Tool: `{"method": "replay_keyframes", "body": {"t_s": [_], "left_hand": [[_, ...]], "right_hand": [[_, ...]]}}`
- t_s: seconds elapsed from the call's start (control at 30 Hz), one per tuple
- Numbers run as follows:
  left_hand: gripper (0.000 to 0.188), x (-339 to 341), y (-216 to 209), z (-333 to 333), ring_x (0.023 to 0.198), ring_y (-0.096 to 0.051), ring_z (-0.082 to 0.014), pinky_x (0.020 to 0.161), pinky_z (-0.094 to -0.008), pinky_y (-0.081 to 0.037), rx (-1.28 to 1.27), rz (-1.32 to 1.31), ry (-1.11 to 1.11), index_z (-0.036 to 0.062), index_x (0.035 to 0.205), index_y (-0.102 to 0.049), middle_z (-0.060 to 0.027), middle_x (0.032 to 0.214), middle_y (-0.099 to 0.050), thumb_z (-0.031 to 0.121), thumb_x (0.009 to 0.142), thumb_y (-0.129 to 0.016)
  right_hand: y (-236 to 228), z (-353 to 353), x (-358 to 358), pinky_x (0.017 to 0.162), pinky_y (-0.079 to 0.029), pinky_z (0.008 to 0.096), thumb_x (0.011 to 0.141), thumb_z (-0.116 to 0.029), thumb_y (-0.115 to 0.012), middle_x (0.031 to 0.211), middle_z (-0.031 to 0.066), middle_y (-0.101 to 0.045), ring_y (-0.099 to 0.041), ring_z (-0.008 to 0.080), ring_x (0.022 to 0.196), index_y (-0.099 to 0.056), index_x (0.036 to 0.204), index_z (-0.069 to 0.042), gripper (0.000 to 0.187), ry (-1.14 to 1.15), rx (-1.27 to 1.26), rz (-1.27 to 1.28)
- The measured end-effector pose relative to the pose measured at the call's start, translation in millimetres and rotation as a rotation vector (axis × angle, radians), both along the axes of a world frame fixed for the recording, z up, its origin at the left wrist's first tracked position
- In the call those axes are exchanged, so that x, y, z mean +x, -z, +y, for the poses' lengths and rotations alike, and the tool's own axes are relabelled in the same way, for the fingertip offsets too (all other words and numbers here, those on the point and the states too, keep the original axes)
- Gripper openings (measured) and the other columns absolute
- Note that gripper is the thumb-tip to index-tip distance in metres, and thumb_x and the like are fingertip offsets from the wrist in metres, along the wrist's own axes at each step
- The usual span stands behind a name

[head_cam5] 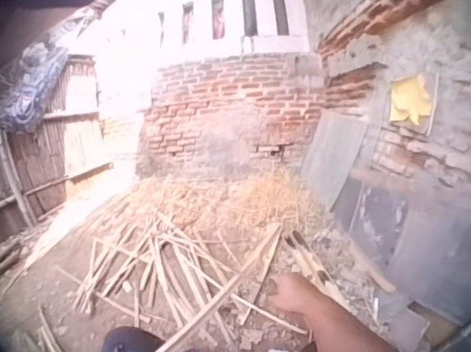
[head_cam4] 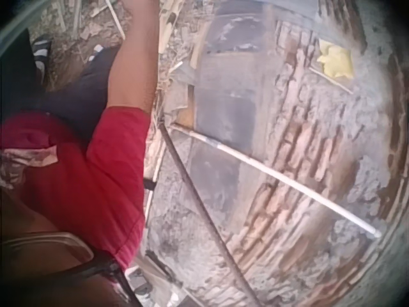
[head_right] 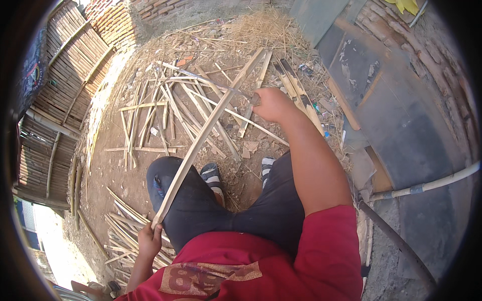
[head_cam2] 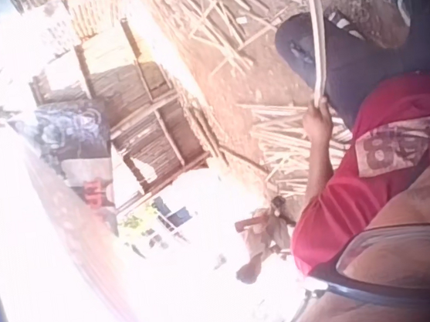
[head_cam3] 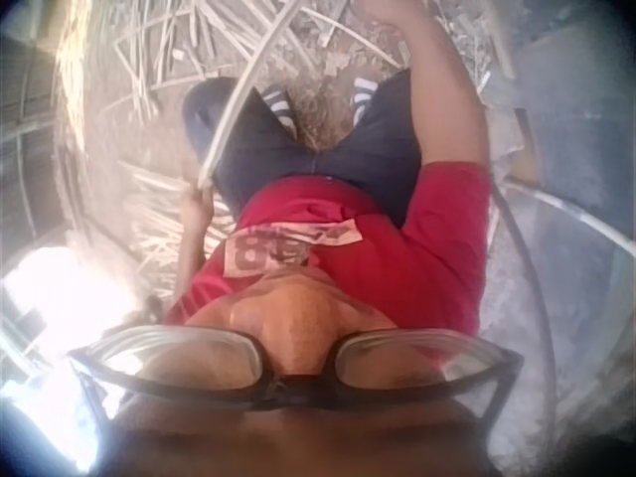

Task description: The person uses a large blade to shave and smooth the edges of long bamboo strips while holding them on their lap, occasionally setting strips aside.

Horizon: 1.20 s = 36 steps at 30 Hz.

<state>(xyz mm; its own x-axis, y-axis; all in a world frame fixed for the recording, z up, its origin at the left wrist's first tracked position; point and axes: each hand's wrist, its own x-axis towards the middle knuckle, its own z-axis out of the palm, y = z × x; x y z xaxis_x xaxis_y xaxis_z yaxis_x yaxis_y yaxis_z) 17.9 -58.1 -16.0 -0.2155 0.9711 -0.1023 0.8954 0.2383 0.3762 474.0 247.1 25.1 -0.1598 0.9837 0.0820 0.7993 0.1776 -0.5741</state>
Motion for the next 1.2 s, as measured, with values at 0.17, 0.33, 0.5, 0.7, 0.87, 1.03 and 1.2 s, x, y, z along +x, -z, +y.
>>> {"method": "replay_keyframes", "body": {"t_s": [0.17,0.33,0.5,0.7,0.87,1.03,1.2], "left_hand": [[0.038,-3,13,-10,0.067,-0.063,-0.045,0.06,-0.0503,-0.047,0.105,0.09,0.013,0.0016,0.085,-0.066,-0.022,0.07,-0.063,0.038,0.096,-0.069],[0.033,-1,35,-17,0.067,-0.063,-0.0434,0.059,-0.051,-0.047,0.219,0.241,-0.003,0.0049,0.086,-0.066,-0.0191,0.074,-0.065,0.036,0.094,-0.071],[0.028,6,29,-17,0.065,-0.063,-0.0418,0.059,-0.0516,-0.047,0.304,0.269,0.02,0.0045,0.085,-0.065,-0.0176,0.072,-0.064,0.03,0.094,-0.072],[0.025,3,36,-17,0.067,-0.063,-0.0435,0.06,-0.0525,-0.048,0.268,0.231,0.036,0.0044,0.089,-0.066,-0.0199,0.075,-0.065,0.028,0.093,-0.072],[0.024,-4,47,-21,0.069,-0.064,-0.0444,0.061,-0.0527,-0.048,0.235,0.165,0.003,0.0043,0.092,-0.066,-0.0214,0.077,-0.066,0.027,0.093,-0.072],[0.024,0,46,-17,0.068,-0.064,-0.0448,0.06,-0.0526,-0.048,0.278,0.122,0.007,0.0042,0.092,-0.066,-0.0211,0.074,-0.065,0.027,0.093,-0.073],[0.023,2,47,-18,0.066,-0.063,-0.0441,0.06,-0.0519,-0.048,0.275,0.12,-0.026,0.0052,0.09,-0.066,-0.0203,0.071,-0.065,0.027,0.092,-0.073]], "right_hand": [[-18,-27,-33,0.082,-0.057,0.0491,0.081,-0.021,-0.072,0.093,0.0189,-0.074,-0.071,0.0376,0.092,-0.071,0.116,-0.008,0.037,-0.266,0.066,-0.271],[9,-2,0,0.082,-0.056,0.0479,0.079,-0.021,-0.072,0.094,0.0206,-0.072,-0.07,0.0393,0.092,-0.071,0.108,-0.008,0.032,-0.069,-0.004,-0.139],[-5,-7,6,0.085,-0.055,0.046,0.083,-0.027,-0.077,0.102,0.0232,-0.072,-0.069,0.0405,0.097,-0.07,0.114,-0.002,0.041,0.026,0.075,-0.102],[-5,-13,25,0.084,-0.056,0.0456,0.08,-0.032,-0.08,0.102,0.0228,-0.073,-0.071,0.0362,0.1,-0.066,0.126,0.0,0.057,0.009,0.13,0.039],[-31,-20,42,0.087,-0.054,0.0402,0.08,-0.041,-0.086,0.11,0.0214,-0.073,-0.071,0.0293,0.103,-0.06,0.135,0.003,0.075,0.238,-0.092,0.443],[-21,-17,65,0.089,-0.053,0.0406,0.084,-0.046,-0.083,0.114,0.0182,-0.073,-0.07,0.0276,0.104,-0.062,0.135,-0.002,0.07,0.284,0.194,0.401],[-44,-32,34,0.088,-0.053,0.0411,0.083,-0.039,-0.083,0.109,0.0196,-0.072,-0.069,0.0285,0.101,-0.062,0.134,-0.002,0.066,0.149,-0.164,0.175]]}}
